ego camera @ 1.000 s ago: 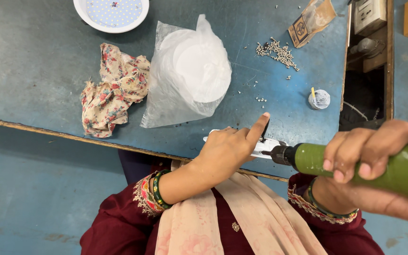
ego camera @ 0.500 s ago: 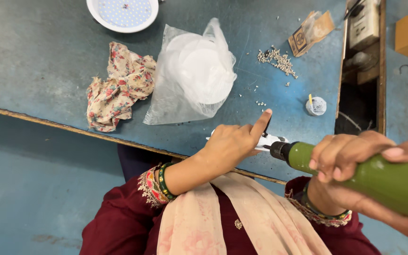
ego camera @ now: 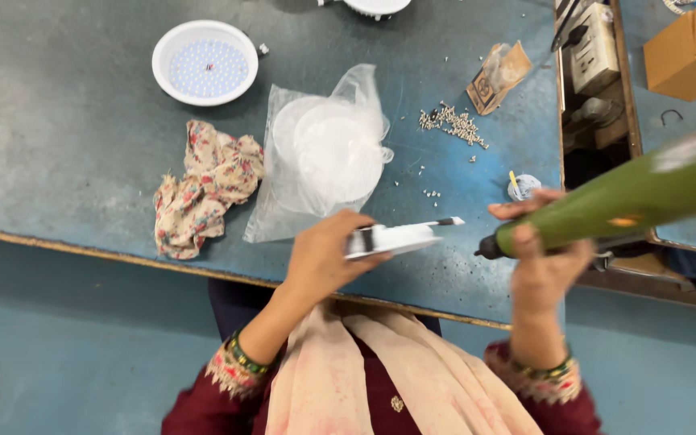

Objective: The person assembles round LED ceiling light panels at a workbench. They use a hot glue gun to attach small components to the back of each panel, press parts into place, attach a wire connector, and stack finished panels aside while taking new ones from a plastic bag.

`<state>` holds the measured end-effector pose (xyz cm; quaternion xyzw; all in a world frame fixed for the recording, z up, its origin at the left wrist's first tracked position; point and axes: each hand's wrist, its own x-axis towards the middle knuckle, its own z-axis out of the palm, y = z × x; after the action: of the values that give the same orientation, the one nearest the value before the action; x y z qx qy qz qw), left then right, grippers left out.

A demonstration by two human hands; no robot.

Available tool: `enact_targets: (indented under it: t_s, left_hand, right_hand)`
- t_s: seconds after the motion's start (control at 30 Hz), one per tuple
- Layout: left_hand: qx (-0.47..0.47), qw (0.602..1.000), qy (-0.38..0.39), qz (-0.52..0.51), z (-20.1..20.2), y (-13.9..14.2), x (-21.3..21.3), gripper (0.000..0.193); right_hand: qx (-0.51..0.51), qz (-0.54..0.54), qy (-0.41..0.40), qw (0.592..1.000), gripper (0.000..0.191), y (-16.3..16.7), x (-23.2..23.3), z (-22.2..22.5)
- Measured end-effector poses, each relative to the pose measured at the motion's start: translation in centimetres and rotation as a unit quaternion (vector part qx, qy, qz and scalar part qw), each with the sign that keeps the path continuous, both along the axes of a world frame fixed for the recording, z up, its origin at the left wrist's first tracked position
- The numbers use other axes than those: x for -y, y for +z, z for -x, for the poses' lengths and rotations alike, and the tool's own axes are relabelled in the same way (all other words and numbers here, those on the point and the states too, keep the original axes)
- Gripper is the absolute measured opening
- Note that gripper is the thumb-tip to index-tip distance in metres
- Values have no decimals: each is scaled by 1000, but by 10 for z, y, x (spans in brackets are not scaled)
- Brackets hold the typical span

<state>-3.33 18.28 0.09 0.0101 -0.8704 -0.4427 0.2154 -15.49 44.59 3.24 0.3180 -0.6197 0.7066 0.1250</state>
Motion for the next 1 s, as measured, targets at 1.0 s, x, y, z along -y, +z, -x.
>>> enact_targets:
  t_s: [1.0]
  left_hand:
    - [-51,984,-86,149,-14,57,-8,53]
  right_hand:
    - [-122,-451,115,877,58,11,63,-25]
